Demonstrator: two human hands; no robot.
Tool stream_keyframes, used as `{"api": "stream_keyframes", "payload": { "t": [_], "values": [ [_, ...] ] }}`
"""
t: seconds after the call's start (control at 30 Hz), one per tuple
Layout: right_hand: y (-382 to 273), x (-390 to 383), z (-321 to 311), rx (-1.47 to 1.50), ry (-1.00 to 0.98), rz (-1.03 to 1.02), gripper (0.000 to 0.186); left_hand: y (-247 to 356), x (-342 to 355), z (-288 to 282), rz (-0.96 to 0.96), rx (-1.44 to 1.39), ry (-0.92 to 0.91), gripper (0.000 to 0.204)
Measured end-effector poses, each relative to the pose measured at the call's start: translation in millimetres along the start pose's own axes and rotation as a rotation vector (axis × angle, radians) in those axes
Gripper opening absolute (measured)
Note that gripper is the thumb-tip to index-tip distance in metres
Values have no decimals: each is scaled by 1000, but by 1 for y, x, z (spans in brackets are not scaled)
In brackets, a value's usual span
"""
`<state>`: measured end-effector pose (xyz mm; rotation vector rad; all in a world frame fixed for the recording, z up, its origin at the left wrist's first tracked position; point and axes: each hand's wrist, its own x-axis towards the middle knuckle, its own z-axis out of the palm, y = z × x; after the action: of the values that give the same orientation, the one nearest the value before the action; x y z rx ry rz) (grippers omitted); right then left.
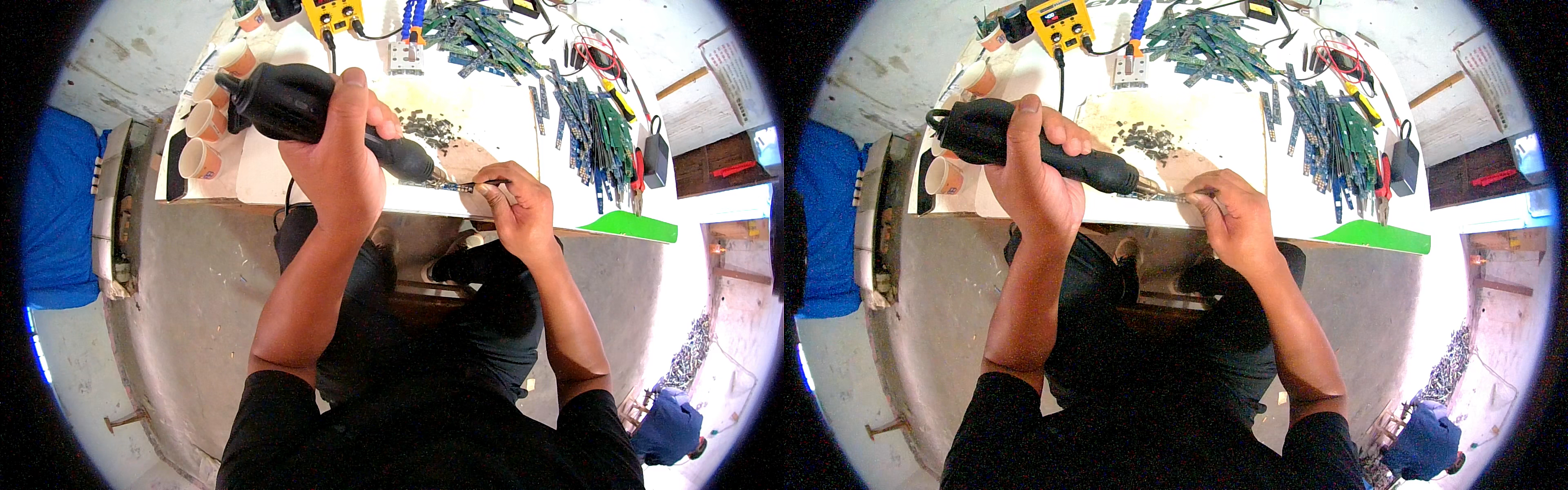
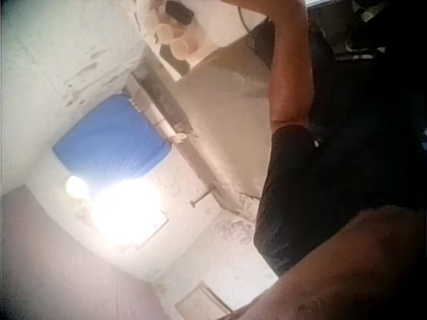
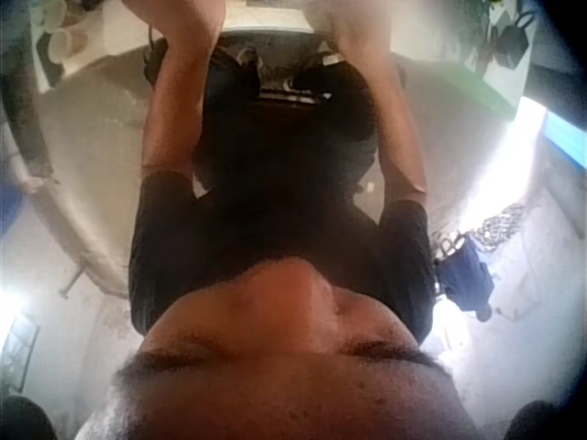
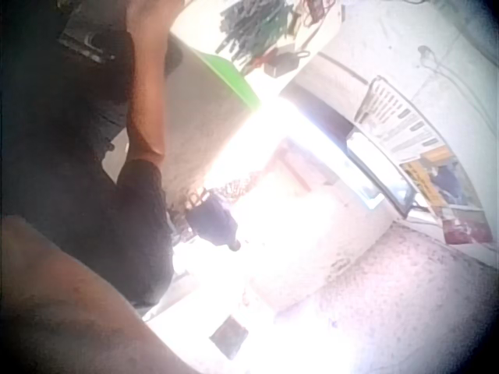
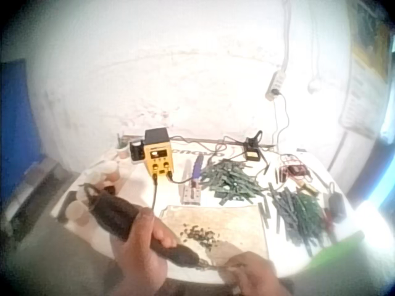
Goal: The person uses a rotary tool to scrape and remove components from small green circuit board strips held with tweezers. The person works over a wooden board, creating a pile of black debris from the removed parts. The person handles multiple circuit board strips sequentially, scraping them with the tool and placing the processed pieces aside.
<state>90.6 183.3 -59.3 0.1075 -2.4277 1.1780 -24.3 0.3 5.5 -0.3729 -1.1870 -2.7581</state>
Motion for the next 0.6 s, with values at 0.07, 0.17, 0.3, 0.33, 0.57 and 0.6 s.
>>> {"api": "stream_keyframes", "payload": {
  "t": [0.07,0.17,0.3,0.33,0.57,0.6],
  "values": [
    [-1,0,0,2,2,0,6,0,0,1,-1,-5,1,15],
    [-4,1,0,13,10,18,8,1,0,0,4,-4,-7,15],
    [-3,1,0,8,13,18,8,1,-1,1,-11,-5,6,15],
    [-2,1,0,6,14,14,9,1,-1,1,-12,-4,4,15],
    [0,1,-1,-3,-1,-11,6,3,-1,2,-12,11,13,18],
    [0,1,-1,-5,4,-10,6,3,-1,2,-9,14,14,18]
  ]
}}
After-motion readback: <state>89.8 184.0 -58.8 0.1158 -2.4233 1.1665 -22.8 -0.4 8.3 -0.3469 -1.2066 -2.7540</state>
